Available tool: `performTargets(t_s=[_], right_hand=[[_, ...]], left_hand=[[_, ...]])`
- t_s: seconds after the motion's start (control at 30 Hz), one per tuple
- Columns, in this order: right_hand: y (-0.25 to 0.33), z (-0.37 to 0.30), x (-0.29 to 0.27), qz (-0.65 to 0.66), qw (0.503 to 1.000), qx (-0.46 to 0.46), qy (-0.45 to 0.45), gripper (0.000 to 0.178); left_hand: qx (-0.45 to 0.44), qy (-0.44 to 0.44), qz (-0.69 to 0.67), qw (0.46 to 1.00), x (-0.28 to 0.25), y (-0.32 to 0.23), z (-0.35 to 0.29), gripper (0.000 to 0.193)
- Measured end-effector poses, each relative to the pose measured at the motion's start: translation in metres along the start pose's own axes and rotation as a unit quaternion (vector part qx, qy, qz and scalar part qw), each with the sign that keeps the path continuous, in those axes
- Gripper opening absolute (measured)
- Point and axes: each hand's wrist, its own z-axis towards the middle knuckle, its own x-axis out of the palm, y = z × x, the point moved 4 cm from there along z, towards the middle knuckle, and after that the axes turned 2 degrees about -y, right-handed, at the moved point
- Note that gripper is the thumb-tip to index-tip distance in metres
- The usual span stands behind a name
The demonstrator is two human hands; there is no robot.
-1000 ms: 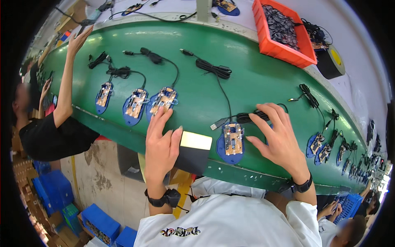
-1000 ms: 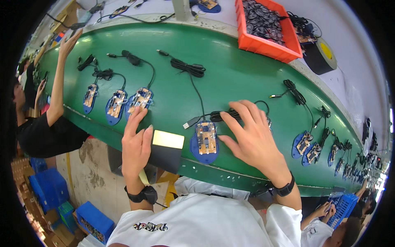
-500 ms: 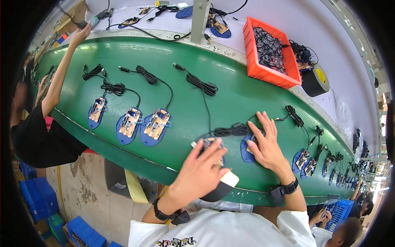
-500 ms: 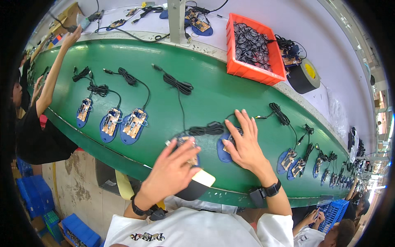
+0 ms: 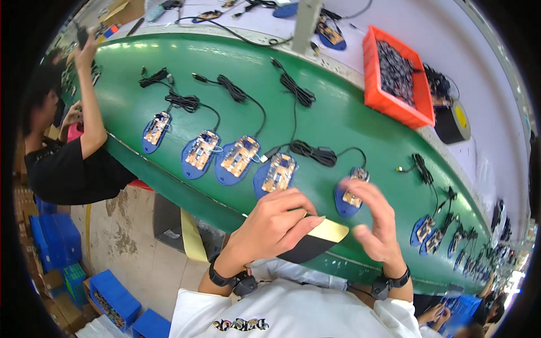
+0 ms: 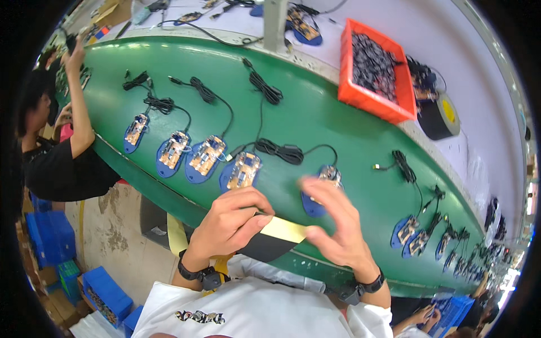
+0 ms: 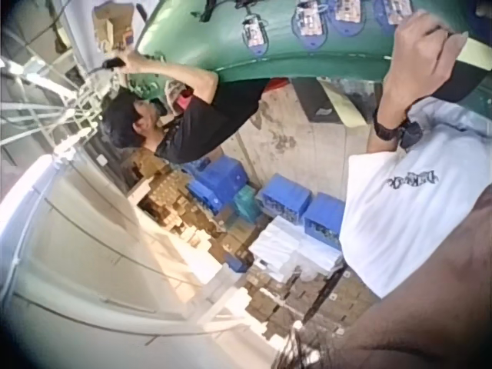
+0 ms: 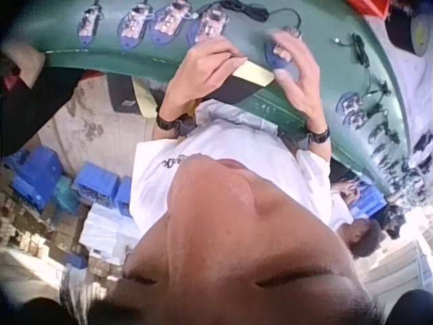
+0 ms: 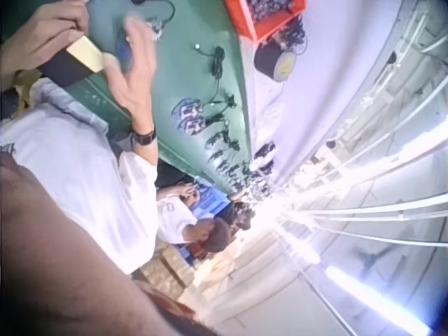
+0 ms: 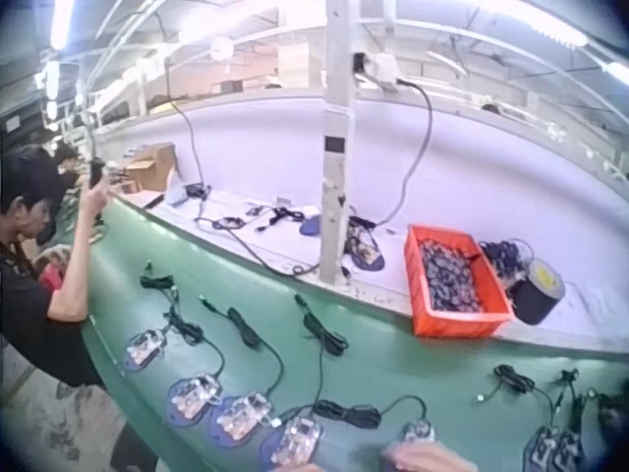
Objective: Assemble electronic mouse components by attaching small parts to PCBs on an assembly line.
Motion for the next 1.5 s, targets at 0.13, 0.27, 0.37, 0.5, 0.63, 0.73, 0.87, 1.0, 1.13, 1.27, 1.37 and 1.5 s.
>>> performTargets(t_s=[0.13, 0.27, 0.37, 0.5, 0.63, 0.73, 0.87, 1.0, 1.13, 1.27, 1.37, 1.5], right_hand=[[0.022, 0.013, 0.031, 0.041, 0.999, -0.003, -0.012, 0.034], [0.019, -0.009, 0.024, 0.038, 0.998, -0.03, -0.046, 0.026], [0.017, -0.018, 0.025, 0.06, 0.997, -0.016, -0.055, 0.029], [0.008, -0.03, 0.027, 0.094, 0.992, -0.007, -0.082, 0.029], [-0.006, -0.049, 0.027, 0.159, 0.979, 0.05, -0.116, 0.027], [-0.013, -0.055, 0.023, 0.207, 0.966, 0.074, -0.135, 0.025], [-0.018, -0.055, 0.021, 0.204, 0.963, 0.045, -0.17, 0.023], [-0.012, -0.052, 0.02, 0.05, 0.978, 0.005, -0.203, 0.022], [-0.002, -0.048, 0.022, -0.005, 0.967, -0.025, -0.252, 0.02], [-0.01, -0.053, 0.02, 0.047, 0.967, 0.009, -0.252, 0.019], [-0.016, -0.052, 0.024, 0.189, 0.935, 0.07, -0.293, 0.02], [-0.022, -0.052, 0.024, 0.257, 0.922, 0.156, -0.243, 0.022]], left_hand=[[0.039, -0.041, 0.046, 0.997, 0.007, 0.001, -0.009, 0.019], [-0.033, -0.088, -0.057, 0.994, 0.016, -0.013, -0.015, 0.011], [-0.058, -0.068, -0.1, 0.991, 0.028, -0.011, -0.037, 0.009], [-0.064, -0.051, -0.108, 0.991, 0.044, -0.013, -0.038, 0.016], [-0.062, -0.012, -0.112, 0.992, 0.053, -0.007, -0.035, 0.016], [-0.056, 0.01, -0.119, 0.991, 0.057, -0.01, -0.029, 0.016], [-0.067, 0.034, -0.121, 0.99, 0.062, -0.012, -0.025, 0.014], [-0.061, -0.003, -0.086, 0.994, 0.065, -0.003, -0.031, 0.018], [-0.047, 0.006, -0.057, 0.997, 0.063, -0.003, -0.024, 0.019], [-0.119, 0.054, -0.059, 0.99, 0.063, 0.0, -0.02, 0.019], [-0.07, 0.052, -0.072, 0.994, 0.061, 0.002, -0.018, 0.02], [-0.053, 0.074, -0.072, 0.993, 0.059, -0.002, -0.014, 0.02]])
